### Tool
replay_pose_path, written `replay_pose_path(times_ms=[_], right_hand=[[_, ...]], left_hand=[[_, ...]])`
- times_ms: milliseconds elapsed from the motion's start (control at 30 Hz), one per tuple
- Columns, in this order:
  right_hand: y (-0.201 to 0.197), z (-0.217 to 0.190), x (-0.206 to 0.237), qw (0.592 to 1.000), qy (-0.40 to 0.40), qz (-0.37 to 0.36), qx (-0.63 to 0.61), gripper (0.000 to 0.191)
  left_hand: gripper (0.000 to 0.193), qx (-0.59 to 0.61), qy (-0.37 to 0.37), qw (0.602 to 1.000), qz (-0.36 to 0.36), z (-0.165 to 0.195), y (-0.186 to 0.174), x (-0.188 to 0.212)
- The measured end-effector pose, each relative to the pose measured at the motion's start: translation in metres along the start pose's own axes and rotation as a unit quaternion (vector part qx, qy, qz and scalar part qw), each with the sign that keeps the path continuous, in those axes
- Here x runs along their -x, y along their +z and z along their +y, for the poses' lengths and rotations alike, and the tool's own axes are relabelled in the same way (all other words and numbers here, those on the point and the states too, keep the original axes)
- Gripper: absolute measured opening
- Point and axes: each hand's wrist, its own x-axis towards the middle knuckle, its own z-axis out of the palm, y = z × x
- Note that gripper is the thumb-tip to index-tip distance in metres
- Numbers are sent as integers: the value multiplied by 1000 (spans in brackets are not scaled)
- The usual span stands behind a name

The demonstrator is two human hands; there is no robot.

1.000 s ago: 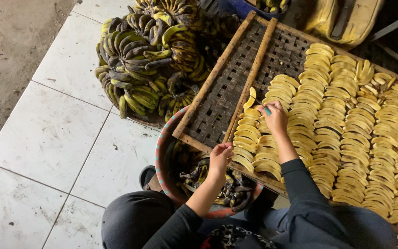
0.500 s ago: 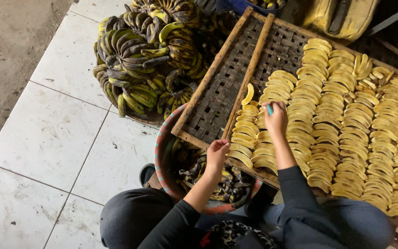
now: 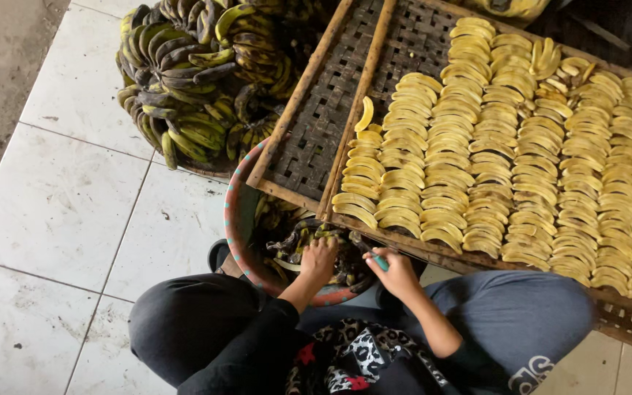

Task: The person sits on the floor and peels bananas one at a time using a small knife, removing the peel by hand and with the blade. Peeled bananas are placed in rows on a bamboo drying rack, and discarded peels are dropped into a basin beside them.

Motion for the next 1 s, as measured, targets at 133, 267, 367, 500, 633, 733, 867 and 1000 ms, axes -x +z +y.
replay_pose_path(times_ms=[133,267,367,500,633,733,867,1000], right_hand=[[32,10,-1,999,-13,-34,15,24],[49,11,-8,1000,4,-3,-18,26],[49,8,-14,1000,-12,24,-2,31],[48,1,-13,999,-19,27,-15,34],[43,-7,-10,996,-76,47,-13,34],[39,-10,-10,995,-86,28,-33,38],[39,-11,-13,997,-69,24,-21,35],[44,-13,-18,996,-73,49,-31,32]], left_hand=[[86,-27,90,993,74,-20,6,0],[83,-42,200,958,203,-14,-9,-21],[80,-64,123,990,-1,-6,-23,-35],[49,-123,126,984,20,-11,-45,-40],[60,-118,127,984,-34,-12,-65,-41],[59,-136,107,984,-38,-3,-63,-37],[58,-65,-21,998,15,12,-43,-23],[60,316,-229,912,128,24,-20,-7]])
